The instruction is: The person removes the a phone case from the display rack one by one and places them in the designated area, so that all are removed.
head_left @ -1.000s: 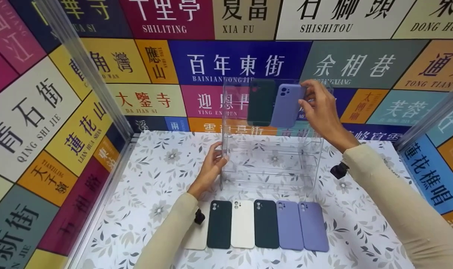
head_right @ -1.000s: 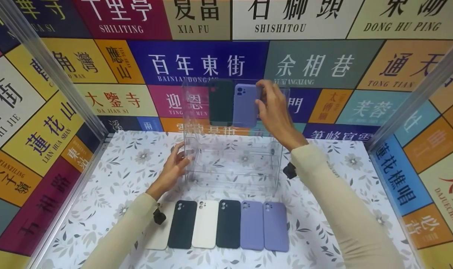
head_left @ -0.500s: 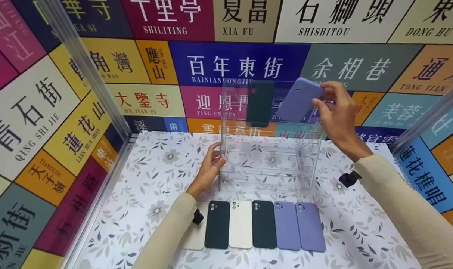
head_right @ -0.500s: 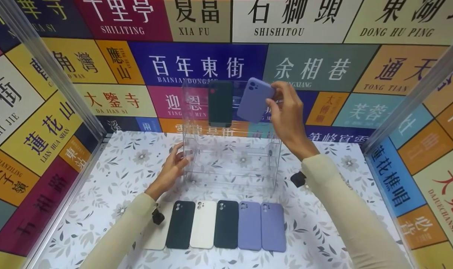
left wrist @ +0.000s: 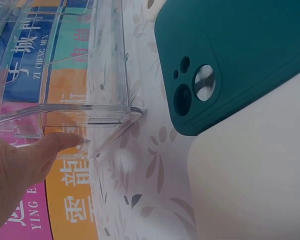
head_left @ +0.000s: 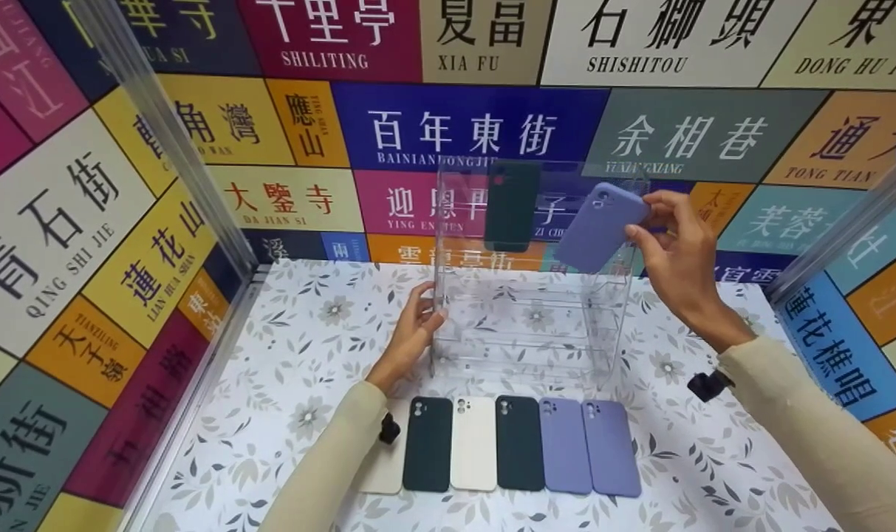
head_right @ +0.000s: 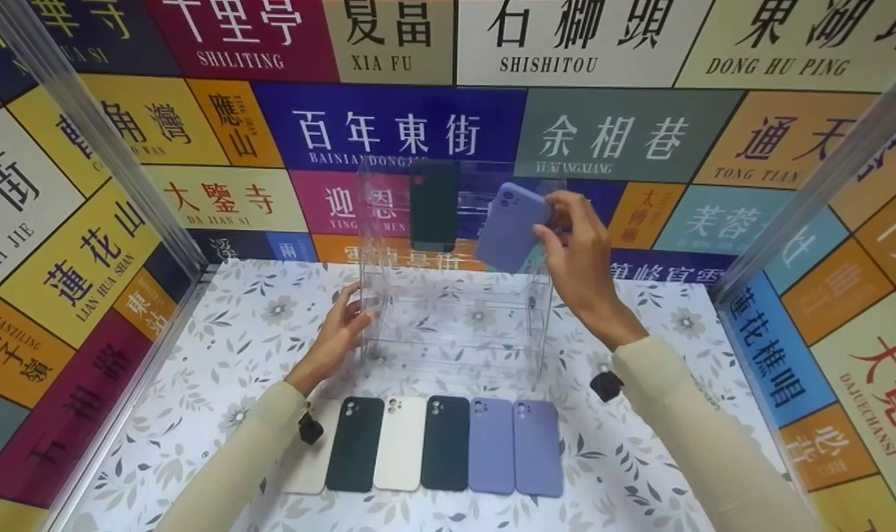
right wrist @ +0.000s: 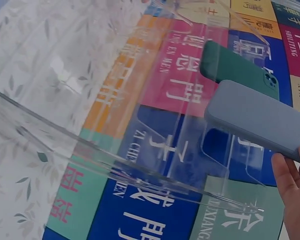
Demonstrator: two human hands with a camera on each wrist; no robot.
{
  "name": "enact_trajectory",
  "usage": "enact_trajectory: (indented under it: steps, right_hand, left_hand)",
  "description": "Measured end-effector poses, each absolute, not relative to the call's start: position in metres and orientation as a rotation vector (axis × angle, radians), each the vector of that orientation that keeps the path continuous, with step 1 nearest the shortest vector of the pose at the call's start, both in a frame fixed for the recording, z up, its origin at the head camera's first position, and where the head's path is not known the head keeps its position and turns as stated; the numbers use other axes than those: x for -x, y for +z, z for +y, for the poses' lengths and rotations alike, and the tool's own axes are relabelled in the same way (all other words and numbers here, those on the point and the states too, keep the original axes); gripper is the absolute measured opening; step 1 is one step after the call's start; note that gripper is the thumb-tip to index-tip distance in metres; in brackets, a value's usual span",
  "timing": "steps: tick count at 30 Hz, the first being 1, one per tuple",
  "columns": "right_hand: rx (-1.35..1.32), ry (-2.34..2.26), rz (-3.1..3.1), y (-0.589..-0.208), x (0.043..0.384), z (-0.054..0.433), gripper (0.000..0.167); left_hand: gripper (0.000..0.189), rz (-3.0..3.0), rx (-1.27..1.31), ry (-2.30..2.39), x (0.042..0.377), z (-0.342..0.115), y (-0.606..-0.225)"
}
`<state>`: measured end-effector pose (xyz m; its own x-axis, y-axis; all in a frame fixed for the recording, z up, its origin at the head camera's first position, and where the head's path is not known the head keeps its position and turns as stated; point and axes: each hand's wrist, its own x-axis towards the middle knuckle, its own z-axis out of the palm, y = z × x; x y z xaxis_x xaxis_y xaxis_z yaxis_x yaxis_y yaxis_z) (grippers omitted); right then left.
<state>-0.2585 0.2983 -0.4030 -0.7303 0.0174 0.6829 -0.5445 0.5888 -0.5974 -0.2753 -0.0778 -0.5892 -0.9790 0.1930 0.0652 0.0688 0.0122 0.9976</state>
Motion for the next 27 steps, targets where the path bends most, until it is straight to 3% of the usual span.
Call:
enact_trajectory:
  steps: [27]
  right_hand:
    - [-0.435,1.112,-2.339,-0.459,0.216,0.321,0.042]
  left_hand:
    - [0.062,2.141,-0.272,2.133,0.274,-0.079,-0.588]
